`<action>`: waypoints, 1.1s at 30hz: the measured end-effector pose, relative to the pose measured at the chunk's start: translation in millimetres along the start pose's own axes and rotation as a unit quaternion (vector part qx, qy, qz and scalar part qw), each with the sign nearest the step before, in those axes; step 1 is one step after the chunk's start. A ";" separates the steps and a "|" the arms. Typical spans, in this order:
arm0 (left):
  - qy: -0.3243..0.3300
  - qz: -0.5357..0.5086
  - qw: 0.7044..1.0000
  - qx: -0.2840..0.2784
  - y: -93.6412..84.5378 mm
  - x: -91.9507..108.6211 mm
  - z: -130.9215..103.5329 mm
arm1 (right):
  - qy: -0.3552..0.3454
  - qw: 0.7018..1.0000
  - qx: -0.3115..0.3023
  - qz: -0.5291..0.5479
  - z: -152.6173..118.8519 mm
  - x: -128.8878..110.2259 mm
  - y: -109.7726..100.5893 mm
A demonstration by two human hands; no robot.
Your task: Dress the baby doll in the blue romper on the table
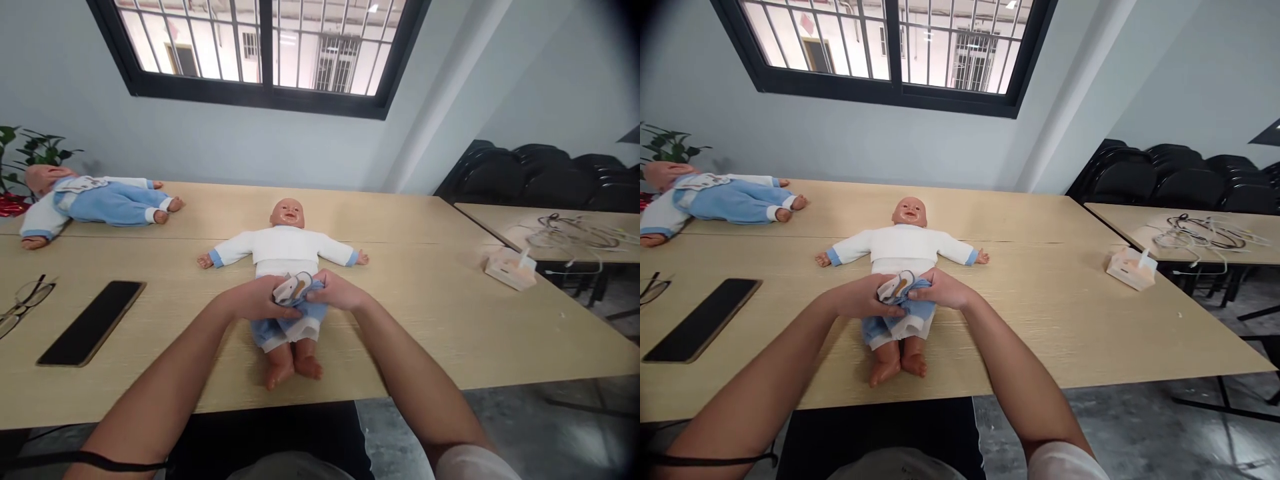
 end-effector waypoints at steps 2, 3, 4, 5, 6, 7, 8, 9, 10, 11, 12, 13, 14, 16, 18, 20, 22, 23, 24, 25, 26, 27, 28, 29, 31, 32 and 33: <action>0.035 -0.023 0.999 0.019 -3.5 1.5 -0.9 | 0.005 0.999 -0.007 -0.032 0.2 -2.2 0.2; 0.052 -0.036 0.997 0.033 -5.7 1.4 -1.3 | 0.010 0.999 -0.013 -0.046 0.3 -2.8 0.0; 0.064 -0.048 0.996 0.042 -7.4 0.8 -1.3 | 0.013 0.998 -0.019 -0.059 0.2 -3.1 -0.3; 0.072 -0.060 0.995 0.046 -8.4 -0.4 -1.1 | 0.015 0.997 -0.025 -0.067 0.2 -3.4 -0.7; 0.076 -0.070 0.994 0.046 -8.7 -1.8 -0.5 | 0.014 0.997 -0.026 -0.071 0.2 -3.6 -1.2; 0.076 -0.077 0.993 0.041 -8.3 -3.5 0.1 | 0.010 0.997 -0.022 -0.072 0.1 -4.1 -1.8; 0.071 -0.080 0.994 0.036 -7.5 -5.2 0.6 | 0.005 0.997 -0.016 -0.075 0.1 -4.7 -2.3; 0.064 -0.080 0.994 0.028 -6.4 -6.6 0.9 | -0.002 0.997 -0.009 -0.081 0.1 -5.3 -2.8; 0.055 -0.081 0.995 0.019 -5.1 -7.7 1.0 | -0.006 0.996 -0.004 -0.090 0.0 -5.9 -3.2; 0.046 -0.083 0.995 0.009 -3.9 -8.2 0.8 | -0.006 0.995 -0.002 -0.100 -0.2 -6.3 -3.7; 0.038 -0.084 0.996 -0.003 -2.6 -8.1 0.4 | -0.002 0.994 -0.002 -0.110 -0.6 -6.5 -4.6; 0.032 -0.081 0.996 -0.014 -1.4 -7.2 0.0 | 0.006 0.993 -0.004 -0.118 -1.5 -6.5 -6.3; 0.029 -0.073 0.997 -0.019 -0.6 -5.8 -0.4 | 0.017 0.992 -0.005 -0.124 -2.9 -6.6 -9.0; 0.027 -0.051 0.998 -0.008 0.0 -2.8 -0.5 | 0.030 0.990 0.007 -0.140 -8.0 -8.2 -18.2; 0.023 -0.048 0.998 0.017 -0.2 -2.0 0.5 | 0.035 0.984 0.060 -0.167 -16.2 -11.6 -32.7; 0.020 -0.069 0.996 0.061 -2.1 -4.5 2.2 | 0.078 0.969 0.121 -0.200 -26.0 -12.9 -47.2; 0.006 -0.094 0.988 0.124 -6.2 -10.2 3.6 | 0.189 0.949 0.113 -0.225 -33.9 -8.1 -53.9; -0.006 -0.104 0.982 0.159 -8.8 -13.5 3.8 | 0.250 0.936 0.078 -0.234 -36.3 -4.2 -52.7; -0.017 -0.112 0.975 0.192 -11.3 -16.6 3.7 | 0.296 0.923 0.033 -0.242 -37.3 -0.3 -48.8; -0.023 -0.117 0.968 0.220 -13.5 -19.1 3.4 | 0.320 0.914 -0.009 -0.250 -36.4 2.8 -42.9; -0.022 -0.119 0.962 0.243 -15.3 -20.6 3.1 | 0.316 0.913 -0.037 -0.257 -33.6 4.5 -36.0; -0.016 -0.117 0.958 0.260 -16.6 -21.3 2.7 | 0.289 0.919 -0.049 -0.265 -29.1 4.8 -28.9; -0.008 -0.115 0.955 0.272 -17.4 -21.5 2.4 | 0.246 0.929 -0.050 -0.272 -24.0 3.9 -22.4; -0.002 -0.113 0.954 0.277 -17.7 -21.4 2.2 | 0.200 0.939 -0.044 -0.275 -19.1 2.4 -17.3; 0.007 -0.109 0.955 0.275 -17.1 -20.4 2.3 | 0.116 0.956 -0.018 -0.270 -12.5 -1.4 -14.3; 0.012 -0.106 0.958 0.268 -16.3 -19.1 2.4 | 0.093 0.961 -0.005 -0.260 -11.4 -2.3 -16.8; 0.020 -0.101 0.962 0.254 -15.2 -17.3 2.6 | 0.088 0.966 0.004 -0.244 -11.7 -2.0 -21.6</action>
Point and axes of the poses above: each hand's wrist, its own z-axis towards the middle knuckle, its own y-axis out of the palm, x = y × z, the point moved 3 cm from there along z, towards the middle knuckle, and after that the axes turned 6 degrees about -x, right-handed, at the moved point
